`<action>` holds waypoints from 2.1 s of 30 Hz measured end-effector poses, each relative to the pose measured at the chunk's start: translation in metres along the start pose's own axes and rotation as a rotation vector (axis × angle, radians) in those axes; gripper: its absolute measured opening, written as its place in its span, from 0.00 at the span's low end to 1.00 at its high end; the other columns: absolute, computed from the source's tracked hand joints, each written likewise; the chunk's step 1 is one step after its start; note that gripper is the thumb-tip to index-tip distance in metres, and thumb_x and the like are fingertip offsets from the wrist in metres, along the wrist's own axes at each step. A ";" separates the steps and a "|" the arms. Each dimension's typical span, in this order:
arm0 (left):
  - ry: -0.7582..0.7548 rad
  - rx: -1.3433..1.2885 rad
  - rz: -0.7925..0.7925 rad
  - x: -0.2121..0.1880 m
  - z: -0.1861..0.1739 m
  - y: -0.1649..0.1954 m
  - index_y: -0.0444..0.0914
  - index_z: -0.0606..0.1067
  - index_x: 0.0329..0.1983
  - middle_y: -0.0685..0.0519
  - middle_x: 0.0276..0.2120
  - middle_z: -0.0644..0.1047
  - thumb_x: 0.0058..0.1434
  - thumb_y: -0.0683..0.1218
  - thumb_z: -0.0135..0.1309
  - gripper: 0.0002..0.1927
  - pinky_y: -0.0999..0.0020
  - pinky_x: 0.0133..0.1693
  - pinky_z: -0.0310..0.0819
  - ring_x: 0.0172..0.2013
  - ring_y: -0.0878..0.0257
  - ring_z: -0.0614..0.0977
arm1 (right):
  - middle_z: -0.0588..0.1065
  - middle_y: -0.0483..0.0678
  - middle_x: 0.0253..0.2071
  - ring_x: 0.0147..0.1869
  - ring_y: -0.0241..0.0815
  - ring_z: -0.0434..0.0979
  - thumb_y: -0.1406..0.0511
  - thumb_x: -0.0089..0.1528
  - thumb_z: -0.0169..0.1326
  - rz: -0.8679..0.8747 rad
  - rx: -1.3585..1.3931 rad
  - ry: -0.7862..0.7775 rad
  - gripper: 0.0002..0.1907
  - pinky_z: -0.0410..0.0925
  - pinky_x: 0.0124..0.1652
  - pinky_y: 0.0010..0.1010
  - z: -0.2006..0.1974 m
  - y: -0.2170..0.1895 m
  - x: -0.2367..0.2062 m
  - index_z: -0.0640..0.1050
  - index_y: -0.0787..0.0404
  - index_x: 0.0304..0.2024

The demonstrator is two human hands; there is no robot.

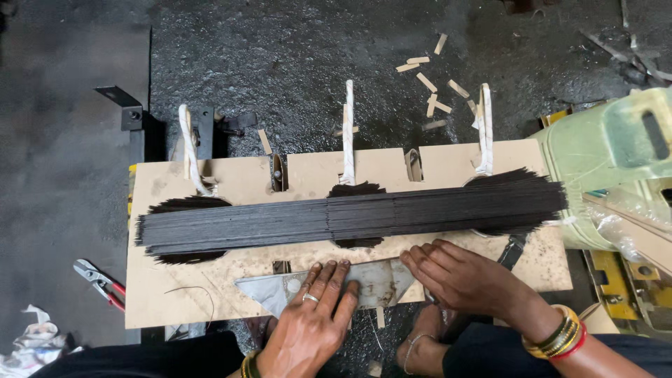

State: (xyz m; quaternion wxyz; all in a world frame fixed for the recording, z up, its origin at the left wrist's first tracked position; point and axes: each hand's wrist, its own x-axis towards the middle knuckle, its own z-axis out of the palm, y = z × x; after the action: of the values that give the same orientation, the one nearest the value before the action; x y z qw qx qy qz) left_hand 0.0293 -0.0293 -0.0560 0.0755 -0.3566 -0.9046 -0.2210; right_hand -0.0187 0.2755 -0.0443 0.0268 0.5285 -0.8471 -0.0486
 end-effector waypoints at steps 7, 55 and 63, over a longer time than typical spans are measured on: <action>-0.043 -0.010 0.024 0.003 -0.019 -0.001 0.30 0.75 0.52 0.32 0.56 0.74 0.52 0.38 0.55 0.22 0.49 0.58 0.72 0.56 0.39 0.79 | 0.74 0.51 0.53 0.55 0.44 0.75 0.66 0.61 0.49 0.035 -0.130 0.105 0.27 0.69 0.55 0.35 -0.010 -0.008 -0.002 0.72 0.71 0.61; 0.058 0.114 0.251 -0.012 -0.055 0.021 0.38 0.72 0.59 0.40 0.50 0.76 0.64 0.49 0.43 0.22 0.64 0.47 0.70 0.45 0.55 0.77 | 0.74 0.44 0.54 0.57 0.45 0.72 0.67 0.53 0.57 0.530 0.044 -0.509 0.26 0.68 0.54 0.34 -0.035 0.004 -0.074 0.76 0.55 0.55; 0.127 0.063 0.379 -0.025 -0.046 0.017 0.34 0.75 0.57 0.42 0.46 0.76 0.64 0.48 0.44 0.21 0.65 0.47 0.70 0.47 0.54 0.78 | 0.74 0.48 0.41 0.46 0.44 0.79 0.69 0.53 0.59 0.430 0.000 0.243 0.18 0.75 0.41 0.36 -0.115 -0.001 -0.095 0.78 0.56 0.47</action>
State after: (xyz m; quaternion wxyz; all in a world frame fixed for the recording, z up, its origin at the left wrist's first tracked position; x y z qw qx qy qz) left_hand 0.0586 -0.0544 -0.0166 0.1840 -0.5033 -0.8211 -0.1964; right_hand 0.0347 0.3542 0.0704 0.1383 0.3379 -0.9307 0.0221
